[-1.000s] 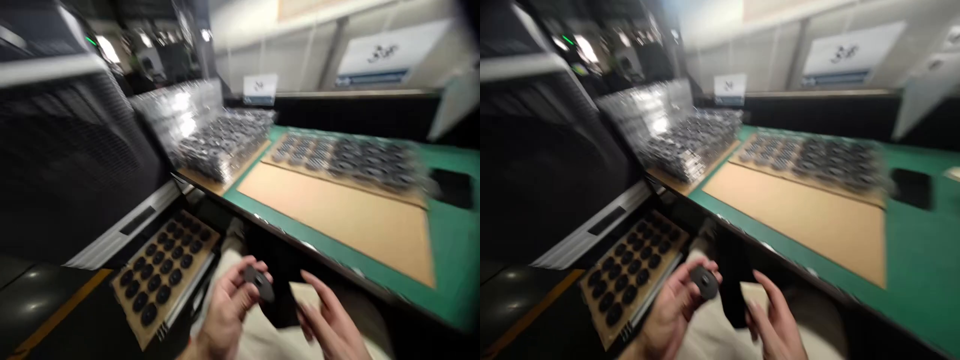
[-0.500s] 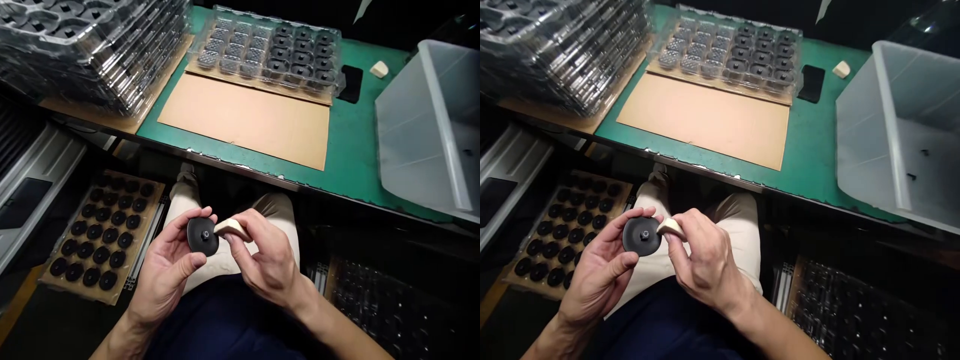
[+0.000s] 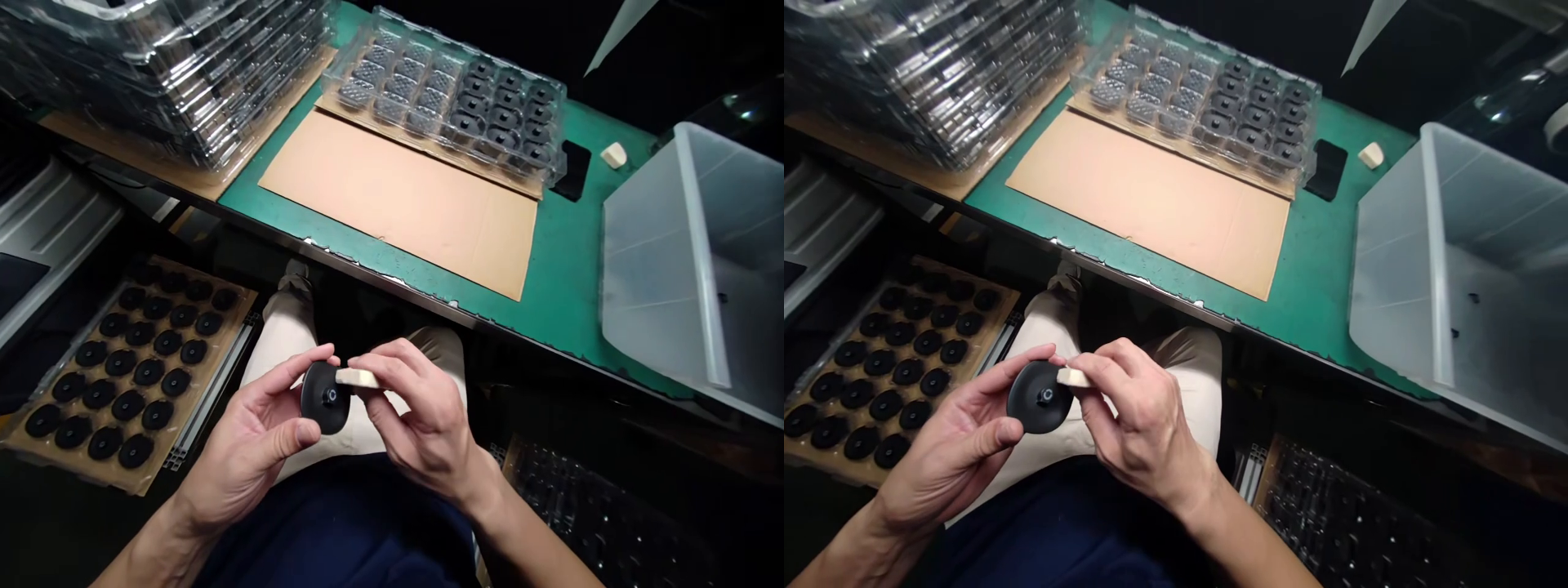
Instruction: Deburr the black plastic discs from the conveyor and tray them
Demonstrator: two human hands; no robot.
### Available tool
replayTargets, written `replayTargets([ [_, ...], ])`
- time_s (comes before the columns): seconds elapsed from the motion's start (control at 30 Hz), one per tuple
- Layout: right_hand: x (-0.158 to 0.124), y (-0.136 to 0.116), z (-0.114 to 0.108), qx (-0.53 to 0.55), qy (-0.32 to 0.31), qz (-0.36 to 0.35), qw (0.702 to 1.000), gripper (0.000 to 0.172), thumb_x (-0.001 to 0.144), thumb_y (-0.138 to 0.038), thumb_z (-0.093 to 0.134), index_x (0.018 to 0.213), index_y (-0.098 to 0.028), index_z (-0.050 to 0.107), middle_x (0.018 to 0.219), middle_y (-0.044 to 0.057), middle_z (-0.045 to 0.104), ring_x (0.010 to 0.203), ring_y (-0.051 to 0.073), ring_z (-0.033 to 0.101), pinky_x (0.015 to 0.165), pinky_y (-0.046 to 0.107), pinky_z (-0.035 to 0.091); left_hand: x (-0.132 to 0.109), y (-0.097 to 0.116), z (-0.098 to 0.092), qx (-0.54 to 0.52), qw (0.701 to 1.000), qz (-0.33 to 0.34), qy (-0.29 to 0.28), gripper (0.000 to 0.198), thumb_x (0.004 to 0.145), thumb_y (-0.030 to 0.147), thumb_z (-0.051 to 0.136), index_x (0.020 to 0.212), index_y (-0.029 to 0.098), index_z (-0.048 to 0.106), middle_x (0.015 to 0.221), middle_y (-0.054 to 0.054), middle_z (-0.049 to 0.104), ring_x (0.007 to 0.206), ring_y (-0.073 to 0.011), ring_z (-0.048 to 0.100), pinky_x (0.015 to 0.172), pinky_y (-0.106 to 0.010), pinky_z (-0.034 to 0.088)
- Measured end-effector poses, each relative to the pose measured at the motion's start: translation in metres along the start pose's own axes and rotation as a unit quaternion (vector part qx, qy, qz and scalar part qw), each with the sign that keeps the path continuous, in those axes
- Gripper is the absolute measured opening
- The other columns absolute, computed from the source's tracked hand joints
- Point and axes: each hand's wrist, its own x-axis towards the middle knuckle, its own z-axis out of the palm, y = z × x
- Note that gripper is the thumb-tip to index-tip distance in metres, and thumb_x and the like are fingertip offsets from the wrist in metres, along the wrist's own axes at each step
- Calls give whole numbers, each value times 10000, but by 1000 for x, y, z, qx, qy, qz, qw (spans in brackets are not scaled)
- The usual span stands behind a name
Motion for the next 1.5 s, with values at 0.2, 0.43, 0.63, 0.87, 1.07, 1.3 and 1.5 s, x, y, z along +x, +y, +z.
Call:
replayTargets([
  [0.2,0,-10,-2,34,-66,82,994,128,1023,-185,554,944,-179,654,784,4,522,674,149,480,622,298,385,3,-2,-1,-53,998,19,20,490,891,249,779,1367,322,693,1278,-55,745,1195,-205,674,1043,-240,515],
  [0.43,3,-17,-3,-35,-38,59,997,130,1030,-174,541,1039,-178,670,834,19,549,723,161,501,674,314,394,4,-3,3,-57,998,3,8,463,893,295,785,1348,337,706,1160,-33,782,1141,-166,687,990,-181,503],
  [0.63,5,-17,0,-55,-23,11,998,153,1019,-120,552,1095,-180,670,979,52,632,848,182,566,768,329,445,4,-4,-4,-77,997,-21,2,371,952,354,712,1318,296,732,1261,-54,765,1215,-185,670,1018,-195,499],
  [0.87,2,-26,12,26,-87,116,989,185,1036,-242,550,874,-181,615,766,3,520,671,152,482,601,307,367,2,-6,-1,-112,992,1,55,388,949,367,717,1329,291,721,1240,-84,775,1182,-225,707,1009,-261,533],
  [1.07,6,-19,12,-86,2,7,996,175,1019,-129,547,1134,-170,672,955,55,608,827,187,537,756,345,421,1,-5,-4,-74,997,-12,31,370,924,367,749,1276,253,758,1234,-75,775,1187,-206,684,973,-211,530],
  [1.3,1,-28,19,34,-68,146,986,202,1056,-268,539,904,-183,642,768,5,534,680,158,490,597,304,366,0,-8,0,-106,990,45,75,385,917,306,762,1300,295,736,1306,-65,746,1224,-223,682,1060,-286,531],
  [1.5,6,-18,15,-80,8,-7,997,181,1026,-134,553,1151,-175,678,972,63,633,829,190,557,747,342,440,-1,-5,-5,-58,998,7,30,360,930,360,742,1279,270,757,1213,-69,778,1206,-217,680,1010,-236,532],
])
